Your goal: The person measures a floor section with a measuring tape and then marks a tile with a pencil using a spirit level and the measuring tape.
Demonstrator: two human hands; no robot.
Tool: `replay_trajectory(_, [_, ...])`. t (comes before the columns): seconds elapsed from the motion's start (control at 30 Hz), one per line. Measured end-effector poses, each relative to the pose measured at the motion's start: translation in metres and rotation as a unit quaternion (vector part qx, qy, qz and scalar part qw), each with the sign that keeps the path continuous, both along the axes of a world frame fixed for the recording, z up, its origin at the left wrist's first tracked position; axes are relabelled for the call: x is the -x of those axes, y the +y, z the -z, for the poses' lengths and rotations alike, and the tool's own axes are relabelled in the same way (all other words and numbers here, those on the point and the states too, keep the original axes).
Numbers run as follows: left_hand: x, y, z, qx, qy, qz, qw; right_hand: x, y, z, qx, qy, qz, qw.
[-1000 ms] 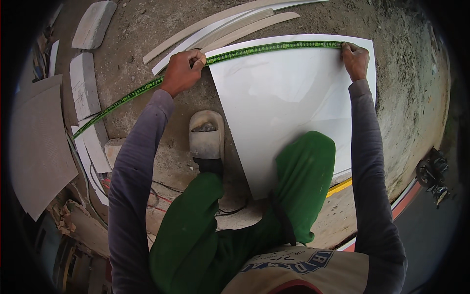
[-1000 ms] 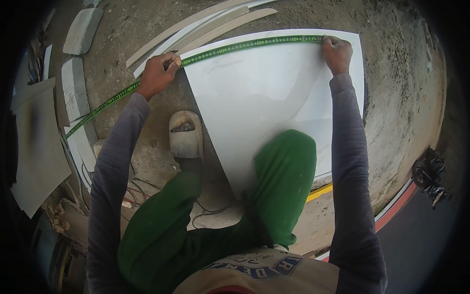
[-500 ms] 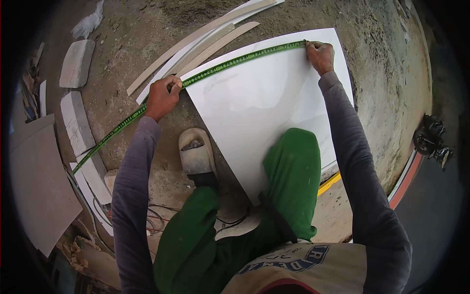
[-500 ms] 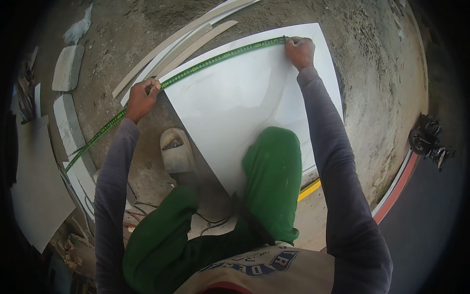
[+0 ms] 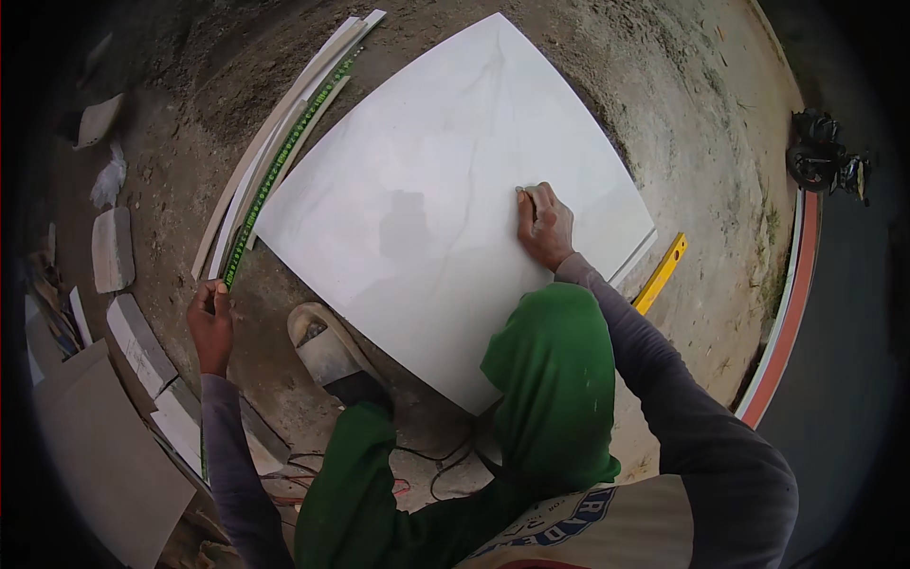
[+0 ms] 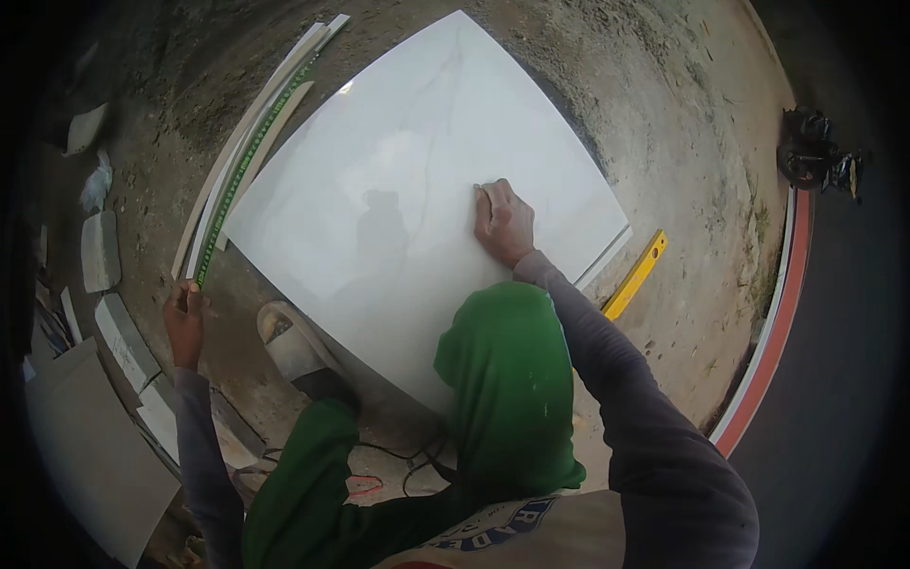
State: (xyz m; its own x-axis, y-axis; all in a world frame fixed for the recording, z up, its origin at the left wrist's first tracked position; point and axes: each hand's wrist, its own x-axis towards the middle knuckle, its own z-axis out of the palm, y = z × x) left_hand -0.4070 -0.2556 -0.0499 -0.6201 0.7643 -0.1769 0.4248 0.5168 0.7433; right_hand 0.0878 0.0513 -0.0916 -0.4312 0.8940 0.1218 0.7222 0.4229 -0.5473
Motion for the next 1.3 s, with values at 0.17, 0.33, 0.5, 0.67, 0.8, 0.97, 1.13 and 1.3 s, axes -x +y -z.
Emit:
replay_trajectory(0.17, [-0.061,0.025,-0.050,-0.002,0.042,-0.003,0.999,-0.024,0.001,0.007,-0.042,-0.013,-0.015,0.999])
replay_trajectory(0.33, [-0.173,0.023,-0.087,0.010,-0.050,-0.011,0.999,-0.024,0.001,0.013,-0.034,0.027,-0.059,0.997])
replay_trajectory(0.5, [-0.262,0.007,-0.114,0.054,-0.127,-0.008,0.990,-0.038,0.010,0.016,-0.050,0.060,-0.058,0.995])
replay_trajectory(0.67, [-0.299,-0.033,-0.146,0.089,-0.158,0.019,0.983,-0.047,0.018,0.016,-0.055,0.060,-0.040,0.996])
replay_trajectory(0.8, [-0.338,-0.081,-0.105,0.072,-0.208,-0.029,0.975,-0.030,0.006,0.013,-0.052,0.055,-0.054,0.996])
replay_trajectory(0.97, [-0.341,-0.091,-0.035,0.040,-0.224,-0.065,0.972,-0.037,0.008,0.025,-0.082,0.011,-0.043,0.996])
replay_trajectory(1.13, [-0.355,-0.087,-0.026,0.037,-0.317,-0.028,0.947,-0.053,0.015,0.042,-0.115,0.015,-0.012,0.993])
replay_trajectory(1.3, [-0.382,-0.110,0.004,0.065,-0.405,0.040,0.911,-0.127,0.042,0.045,-0.137,-0.002,0.196,0.971])
